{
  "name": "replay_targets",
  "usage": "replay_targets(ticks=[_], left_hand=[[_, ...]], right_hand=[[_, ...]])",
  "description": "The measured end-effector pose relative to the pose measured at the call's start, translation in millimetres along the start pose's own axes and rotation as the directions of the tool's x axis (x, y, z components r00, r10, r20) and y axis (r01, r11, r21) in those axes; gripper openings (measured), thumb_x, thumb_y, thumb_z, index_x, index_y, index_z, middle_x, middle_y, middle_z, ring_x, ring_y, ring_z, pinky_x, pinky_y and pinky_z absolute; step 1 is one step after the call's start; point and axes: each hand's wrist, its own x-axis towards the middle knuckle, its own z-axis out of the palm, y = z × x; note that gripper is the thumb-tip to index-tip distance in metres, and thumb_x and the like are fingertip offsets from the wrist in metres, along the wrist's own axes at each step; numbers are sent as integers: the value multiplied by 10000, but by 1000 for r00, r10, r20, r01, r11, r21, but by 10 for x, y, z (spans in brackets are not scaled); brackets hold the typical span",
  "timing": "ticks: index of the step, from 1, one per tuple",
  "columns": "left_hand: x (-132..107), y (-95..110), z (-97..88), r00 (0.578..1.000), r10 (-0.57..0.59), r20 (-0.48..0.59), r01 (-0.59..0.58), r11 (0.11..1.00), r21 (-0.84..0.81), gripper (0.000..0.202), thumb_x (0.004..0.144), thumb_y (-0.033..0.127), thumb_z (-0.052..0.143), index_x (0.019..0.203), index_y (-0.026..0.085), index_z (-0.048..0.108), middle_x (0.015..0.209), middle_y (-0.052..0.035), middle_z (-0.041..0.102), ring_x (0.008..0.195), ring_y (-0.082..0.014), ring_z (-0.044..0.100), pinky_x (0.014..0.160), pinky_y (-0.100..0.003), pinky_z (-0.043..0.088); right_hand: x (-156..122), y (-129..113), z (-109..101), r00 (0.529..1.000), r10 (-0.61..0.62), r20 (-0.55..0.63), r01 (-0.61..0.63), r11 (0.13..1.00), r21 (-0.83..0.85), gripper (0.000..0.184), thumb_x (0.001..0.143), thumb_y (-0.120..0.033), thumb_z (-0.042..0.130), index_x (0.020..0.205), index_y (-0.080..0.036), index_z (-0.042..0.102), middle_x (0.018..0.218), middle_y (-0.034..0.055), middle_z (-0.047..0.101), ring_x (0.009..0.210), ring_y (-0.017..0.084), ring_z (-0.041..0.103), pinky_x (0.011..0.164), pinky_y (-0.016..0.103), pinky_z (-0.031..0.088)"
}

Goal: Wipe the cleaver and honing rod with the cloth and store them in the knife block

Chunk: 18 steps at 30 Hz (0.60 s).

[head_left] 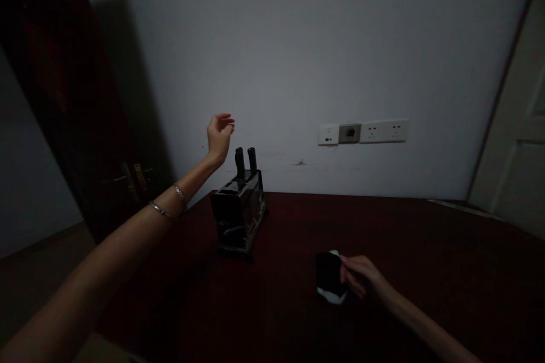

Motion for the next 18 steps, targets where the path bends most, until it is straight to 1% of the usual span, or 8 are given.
replay_targets(ticks=[3,5,6,7,9,11,14,18], left_hand=[[-130,345,386,991,111,74,-107,993,-56,239,611,35,406,774,157,532,720,-5,580,653,-91,546,567,-194,415],[-355,546,666,956,138,260,-122,990,-73,233,618,29,382,747,146,536,711,-7,580,641,-90,544,548,-190,411],[-493,617,798,913,142,381,-123,990,-75,231,626,28,378,743,141,541,714,-11,581,639,-90,542,546,-190,409],[-641,661,920,850,137,508,-120,991,-66,225,639,33,380,747,136,548,726,-16,587,640,-90,541,552,-193,410],[-944,652,1123,674,82,734,-122,993,0,274,667,38,386,854,133,563,732,-17,597,652,-96,538,587,-205,413],[-1241,520,1265,495,-39,868,-156,979,133,330,686,60,421,981,134,550,732,-16,602,667,-110,530,619,-226,408],[-1673,174,1379,183,-348,919,-119,920,373,234,679,118,498,888,127,603,775,-32,605,692,-128,516,614,-235,388],[-2186,-316,1418,-54,-406,912,-5,914,406,190,648,204,582,809,122,642,644,-3,593,572,-119,517,515,-211,374]], right_hand=[[-16,-67,12,1000,0,17,0,1000,-12,517,709,-586,525,480,-129,599,285,-93,210,278,30,152,338,212,95],[-37,-140,9,1000,-12,-18,12,999,-32,499,718,-569,523,476,-137,582,311,-94,195,310,37,143,358,218,82],[-51,-186,3,998,-34,-53,30,998,-58,486,726,-558,520,482,-141,576,326,-90,205,325,42,153,366,221,89],[-67,-236,-6,993,-73,-89,63,992,-105,469,733,-543,519,494,-144,576,344,-79,240,342,50,186,375,222,115],[-103,-338,-33,970,-192,-146,150,955,-257,427,743,-508,526,519,-148,582,407,-43,366,408,75,312,415,224,212],[-133,-420,-72,946,-285,-153,194,878,-437,393,753,-480,522,556,-147,592,509,-10,482,512,107,416,492,233,293],[-151,-477,-159,953,-276,-128,126,741,-660,383,784,-462,474,609,-145,597,540,-7,496,534,115,421,508,234,299],[-146,-475,-294,977,-174,-122,-13,525,-851,357,786,-464,467,723,-160,645,560,-6,512,527,114,429,481,222,273]])
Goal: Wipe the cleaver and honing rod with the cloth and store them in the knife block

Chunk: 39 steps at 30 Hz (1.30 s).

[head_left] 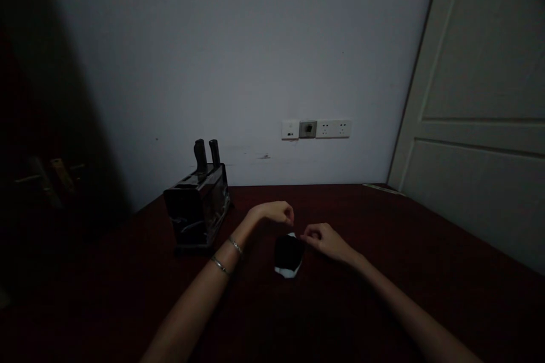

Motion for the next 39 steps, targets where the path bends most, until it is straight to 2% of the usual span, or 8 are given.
replay_targets(ticks=[5,10,17,20,24,31,36,39], left_hand=[[148,-315,294,987,58,153,-39,991,-128,221,637,225,627,841,149,662,686,17,612,619,-103,524,545,-184,375],[184,-389,336,977,87,193,-52,982,-180,243,603,227,675,837,163,665,675,29,602,637,-105,517,562,-191,366],[200,-381,362,981,77,180,-41,980,-195,294,587,210,696,870,148,645,639,43,550,584,-88,472,523,-186,334],[184,-339,327,985,118,126,-83,964,-252,387,577,185,701,957,164,632,704,43,569,638,-93,490,564,-185,352],[154,-312,291,985,169,44,-130,878,-460,297,581,185,699,875,159,667,773,28,621,751,-119,533,688,-206,385],[79,-332,291,987,155,37,-99,780,-617,294,618,292,684,857,122,665,762,-2,652,703,-132,574,701,-250,424],[6,-304,262,990,138,-11,-93,606,-790,359,581,236,712,914,117,648,864,-44,662,755,-140,597,707,-247,452],[-20,-314,257,991,128,46,-37,581,-813,443,563,218,730,983,137,614,851,-39,650,695,-130,597,610,-238,477]], right_hand=[[-15,29,-30,997,47,54,-40,991,-126,363,757,-510,497,686,-185,643,646,32,608,568,140,503,498,234,274],[-26,6,55,995,61,84,-48,989,-143,355,742,-513,517,645,-189,624,630,34,614,552,142,510,498,239,272],[36,72,155,999,26,44,-27,1000,10,251,736,-407,562,667,-168,602,582,-1,560,507,103,465,470,212,291],[39,47,104,1000,-17,-18,19,993,117,237,759,-390,545,734,-162,607,622,-4,570,555,105,484,512,210,340],[48,26,38,984,-17,-175,62,965,256,255,782,-404,507,824,-159,567,705,6,572,639,123,504,574,225,390],[179,166,-48,886,146,-440,89,878,469,370,753,-535,468,870,-184,473,778,32,557,718,158,528,633,265,428],[251,319,-184,827,273,-491,79,809,583,512,631,-630,545,869,-179,510,809,64,604,788,200,569,705,307,447],[249,387,-261,818,330,-470,48,777,628,548,614,-623,559,912,-162,541,867,89,630,845,218,584,723,311,456]])
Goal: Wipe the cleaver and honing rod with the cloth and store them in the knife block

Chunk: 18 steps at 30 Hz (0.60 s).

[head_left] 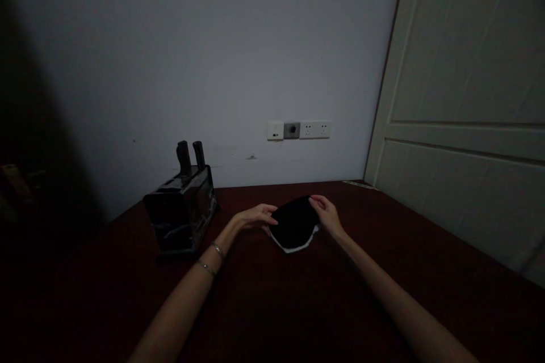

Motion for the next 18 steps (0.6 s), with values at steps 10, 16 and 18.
replay_targets(ticks=[10,16,18], left_hand=[[215,-188,-6,916,30,-400,81,963,259,343,679,126,566,1018,123,516,783,-11,586,675,-101,578,613,-231,485],[405,-403,33,807,163,-568,156,868,471,331,671,62,532,992,137,507,874,-29,567,804,-121,552,743,-245,442],[425,-443,28,810,204,-549,158,826,541,275,670,79,547,936,148,547,909,-34,577,857,-140,546,793,-259,426]], right_hand=[[-40,-143,-286,891,247,382,-158,955,-249,412,661,-376,627,996,-136,616,768,64,665,606,153,609,490,257,479],[-9,-153,-531,838,318,443,-5,817,-576,347,552,-344,729,825,-145,649,690,57,649,634,197,626,548,314,504],[-25,-186,-516,871,248,423,97,759,-644,369,603,-388,696,880,-150,642,847,114,657,837,265,620,695,392,494]])
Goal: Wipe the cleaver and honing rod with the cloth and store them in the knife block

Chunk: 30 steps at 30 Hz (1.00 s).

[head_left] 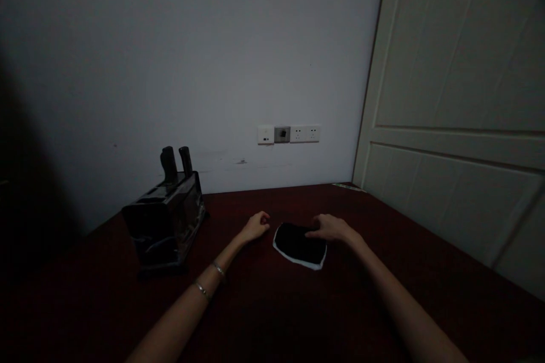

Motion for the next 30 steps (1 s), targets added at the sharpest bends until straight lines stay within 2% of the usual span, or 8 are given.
replay_targets(ticks=[3,6,8,10,12,16,22,30], left_hand=[[11,-47,7,999,50,3,-50,996,67,234,686,91,538,908,151,580,925,-41,597,874,-154,552,822,-274,416],[11,-92,15,997,70,-25,-67,992,108,231,688,68,516,894,139,592,920,-50,603,869,-157,553,820,-279,417],[-1,-117,33,995,79,-55,-72,990,122,222,681,44,502,861,131,599,904,-54,602,863,-156,551,821,-282,417],[-24,-136,57,991,97,-88,-86,988,127,223,676,14,479,819,133,602,894,-51,597,872,-150,548,837,-281,411],[-50,-148,77,986,126,-107,-112,986,126,233,673,-5,461,785,143,602,889,-39,591,881,-140,545,846,-274,408],[-88,-157,81,978,177,-111,-163,979,123,229,666,-10,456,735,154,600,869,-23,579,863,-131,548,816,-260,420],[-98,-167,50,971,210,-114,-197,974,116,236,649,-22,447,687,162,590,858,-17,586,847,-129,556,812,-255,421],[-70,-208,61,968,222,-113,-212,973,97,234,646,-34,446,659,164,571,862,-21,579,864,-127,551,837,-249,410]], right_hand=[[-26,-153,129,989,-138,-55,129,982,-138,407,755,-415,539,1079,-172,586,1199,152,540,1142,284,470,932,444,361],[-61,-303,380,959,-277,56,282,937,-204,442,749,-437,548,1135,-223,583,1337,83,453,1235,229,386,1041,364,242],[-80,-346,549,940,-309,142,336,908,-249,606,745,-503,533,1273,-213,473,1401,94,375,1297,243,294,1072,410,163],[-90,-342,675,931,-302,204,355,878,-320,674,817,-555,376,1376,-183,310,1450,112,267,1335,254,201,1069,478,116],[-94,-314,745,934,-282,219,347,861,-371,669,858,-569,227,1405,-184,227,1472,102,197,1348,253,157,1064,500,95],[-111,-223,770,970,-189,151,235,877,-418,699,850,-606,138,1413,-196,196,1482,89,158,1351,272,129,1060,512,72],[-236,77,670,1000,17,-26,-28,875,-483,824,799,-681,129,1416,-137,173,1475,140,157,1347,327,92,1051,534,67],[-564,688,320,918,283,-279,-394,741,-544,800,781,-685,190,1409,-192,221,1469,168,182,1319,406,131,990,625,118]])
